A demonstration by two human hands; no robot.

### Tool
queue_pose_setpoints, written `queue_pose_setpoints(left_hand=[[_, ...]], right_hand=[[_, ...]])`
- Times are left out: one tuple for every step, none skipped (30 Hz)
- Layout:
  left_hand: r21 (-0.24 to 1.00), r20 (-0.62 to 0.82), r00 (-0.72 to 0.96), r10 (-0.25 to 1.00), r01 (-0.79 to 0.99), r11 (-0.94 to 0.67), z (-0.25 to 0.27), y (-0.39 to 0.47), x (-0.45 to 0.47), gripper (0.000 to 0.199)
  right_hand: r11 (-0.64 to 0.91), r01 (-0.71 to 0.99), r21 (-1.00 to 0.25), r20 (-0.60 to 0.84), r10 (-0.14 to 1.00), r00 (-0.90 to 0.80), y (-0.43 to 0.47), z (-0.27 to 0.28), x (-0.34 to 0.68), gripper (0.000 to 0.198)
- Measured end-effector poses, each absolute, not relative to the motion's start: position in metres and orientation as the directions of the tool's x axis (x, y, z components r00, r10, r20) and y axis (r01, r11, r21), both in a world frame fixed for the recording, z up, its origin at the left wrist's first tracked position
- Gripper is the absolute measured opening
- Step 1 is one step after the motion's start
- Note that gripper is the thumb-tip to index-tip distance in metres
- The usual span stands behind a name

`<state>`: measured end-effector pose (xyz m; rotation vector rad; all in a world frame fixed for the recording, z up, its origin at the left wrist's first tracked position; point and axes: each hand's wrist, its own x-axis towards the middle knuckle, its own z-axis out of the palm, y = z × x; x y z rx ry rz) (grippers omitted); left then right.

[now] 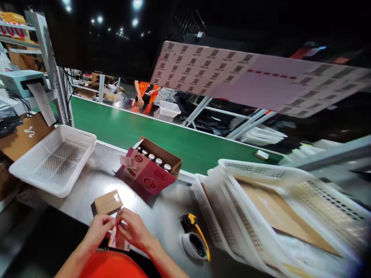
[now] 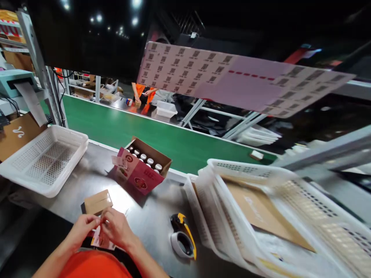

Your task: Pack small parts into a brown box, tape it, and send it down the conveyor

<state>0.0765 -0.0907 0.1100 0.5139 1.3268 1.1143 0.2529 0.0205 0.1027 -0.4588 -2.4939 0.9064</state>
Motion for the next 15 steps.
queue_pose_setpoints(left_hand=[[0.815, -0.507, -0.108, 0.855, -0.384, 0.435, 0.111, -0.092, 0.077, 0.070], [0.797, -0.513, -0.086, 0.854, -0.418, 0.437, 0.110, -0.092, 0.078, 0.067], [0.782, -0.522, -0.074, 0.850, -0.440, 0.442, 0.109, -0.092, 0.080, 0.063], [0.775, -0.532, -0.073, 0.844, -0.445, 0.450, 0.107, -0.092, 0.082, 0.057], [0.774, -0.542, -0.085, 0.836, -0.437, 0.458, 0.104, -0.090, 0.084, 0.050], [0.783, -0.549, -0.114, 0.828, -0.416, 0.462, 0.101, -0.088, 0.086, 0.044], [0.801, -0.554, -0.162, 0.817, -0.371, 0.470, 0.097, -0.086, 0.087, 0.039], [0.817, -0.560, -0.225, 0.798, -0.309, 0.487, 0.093, -0.084, 0.087, 0.037], [0.825, -0.563, -0.292, 0.773, -0.242, 0.510, 0.089, -0.082, 0.084, 0.035], [0.820, -0.569, -0.354, 0.742, -0.181, 0.543, 0.085, -0.082, 0.078, 0.034], [0.804, -0.577, -0.408, 0.708, -0.130, 0.580, 0.081, -0.083, 0.069, 0.034], [0.782, -0.584, -0.451, 0.675, -0.088, 0.617, 0.077, -0.087, 0.059, 0.034], [0.757, -0.592, -0.486, 0.643, -0.059, 0.651, 0.072, -0.093, 0.046, 0.035], [0.727, -0.603, -0.517, 0.607, -0.045, 0.685, 0.067, -0.101, 0.033, 0.035], [0.699, -0.595, -0.555, 0.582, -0.001, 0.715, 0.061, -0.111, 0.020, 0.034]], right_hand=[[0.717, 0.130, -0.684, 0.292, 0.433, -0.853, 0.023, 0.106, 0.253, 0.017], [0.719, 0.104, -0.687, 0.299, 0.411, -0.861, 0.025, 0.109, 0.253, 0.015], [0.730, 0.081, -0.679, 0.310, 0.385, -0.869, 0.027, 0.112, 0.254, 0.013], [0.745, 0.056, -0.664, 0.324, 0.354, -0.877, 0.030, 0.115, 0.254, 0.011], [0.764, 0.027, -0.645, 0.340, 0.318, -0.885, 0.031, 0.118, 0.255, 0.008], [0.782, -0.005, -0.624, 0.359, 0.280, -0.890, 0.032, 0.122, 0.257, 0.007], [0.792, -0.039, -0.609, 0.376, 0.245, -0.893, 0.032, 0.125, 0.258, 0.008], [0.793, -0.072, -0.605, 0.390, 0.217, -0.895, 0.031, 0.128, 0.260, 0.011], [0.782, -0.101, -0.616, 0.407, 0.205, -0.890, 0.029, 0.132, 0.263, 0.015], [0.760, -0.118, -0.639, 0.430, 0.226, -0.874, 0.027, 0.134, 0.265, 0.019], [0.728, -0.118, -0.676, 0.456, 0.286, -0.843, 0.026, 0.137, 0.267, 0.021], [0.686, -0.108, -0.719, 0.480, 0.378, -0.791, 0.026, 0.138, 0.269, 0.019], [0.635, -0.087, -0.768, 0.493, 0.499, -0.713, 0.027, 0.139, 0.270, 0.015], [0.574, -0.064, -0.816, 0.486, 0.624, -0.612, 0.032, 0.139, 0.269, 0.011], [0.503, -0.041, -0.864, 0.449, 0.729, -0.516, 0.039, 0.138, 0.266, 0.012]])
